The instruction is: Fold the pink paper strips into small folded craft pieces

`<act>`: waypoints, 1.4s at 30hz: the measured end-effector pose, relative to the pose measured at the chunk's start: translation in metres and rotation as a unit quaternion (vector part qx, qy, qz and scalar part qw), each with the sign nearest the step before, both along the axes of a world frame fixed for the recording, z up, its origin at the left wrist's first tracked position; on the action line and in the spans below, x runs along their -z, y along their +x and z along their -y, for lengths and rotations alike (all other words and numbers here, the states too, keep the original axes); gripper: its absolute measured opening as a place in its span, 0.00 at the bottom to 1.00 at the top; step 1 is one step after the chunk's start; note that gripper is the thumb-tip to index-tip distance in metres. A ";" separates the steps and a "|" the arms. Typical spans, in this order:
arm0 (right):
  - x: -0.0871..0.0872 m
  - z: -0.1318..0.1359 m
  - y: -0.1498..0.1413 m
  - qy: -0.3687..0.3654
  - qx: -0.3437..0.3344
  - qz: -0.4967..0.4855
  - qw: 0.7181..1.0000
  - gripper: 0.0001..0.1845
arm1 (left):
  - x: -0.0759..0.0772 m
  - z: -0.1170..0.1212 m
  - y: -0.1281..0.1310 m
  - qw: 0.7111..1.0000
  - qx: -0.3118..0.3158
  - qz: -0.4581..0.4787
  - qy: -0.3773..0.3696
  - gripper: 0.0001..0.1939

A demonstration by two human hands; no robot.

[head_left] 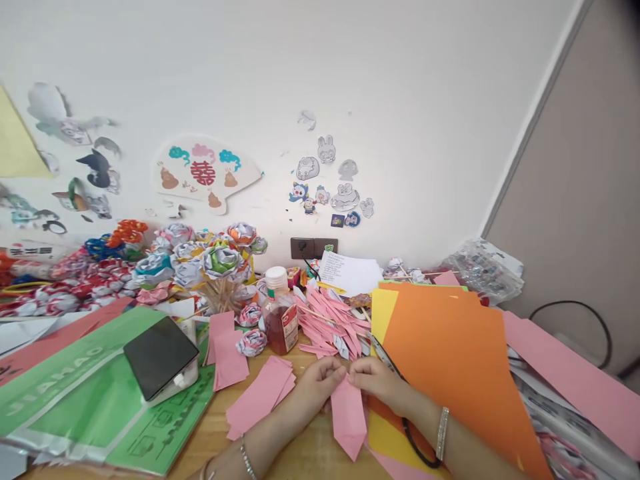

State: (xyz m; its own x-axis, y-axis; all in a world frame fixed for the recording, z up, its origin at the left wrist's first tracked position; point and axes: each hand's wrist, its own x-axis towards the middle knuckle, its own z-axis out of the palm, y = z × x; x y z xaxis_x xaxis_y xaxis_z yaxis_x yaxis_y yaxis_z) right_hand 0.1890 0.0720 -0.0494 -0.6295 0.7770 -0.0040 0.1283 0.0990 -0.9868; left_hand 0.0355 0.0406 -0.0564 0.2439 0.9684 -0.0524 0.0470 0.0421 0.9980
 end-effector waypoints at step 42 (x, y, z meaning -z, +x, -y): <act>0.005 -0.005 0.000 -0.047 0.000 -0.039 0.998 0.16 | -0.022 0.089 -0.163 0.597 -0.159 -0.605 0.502 0.12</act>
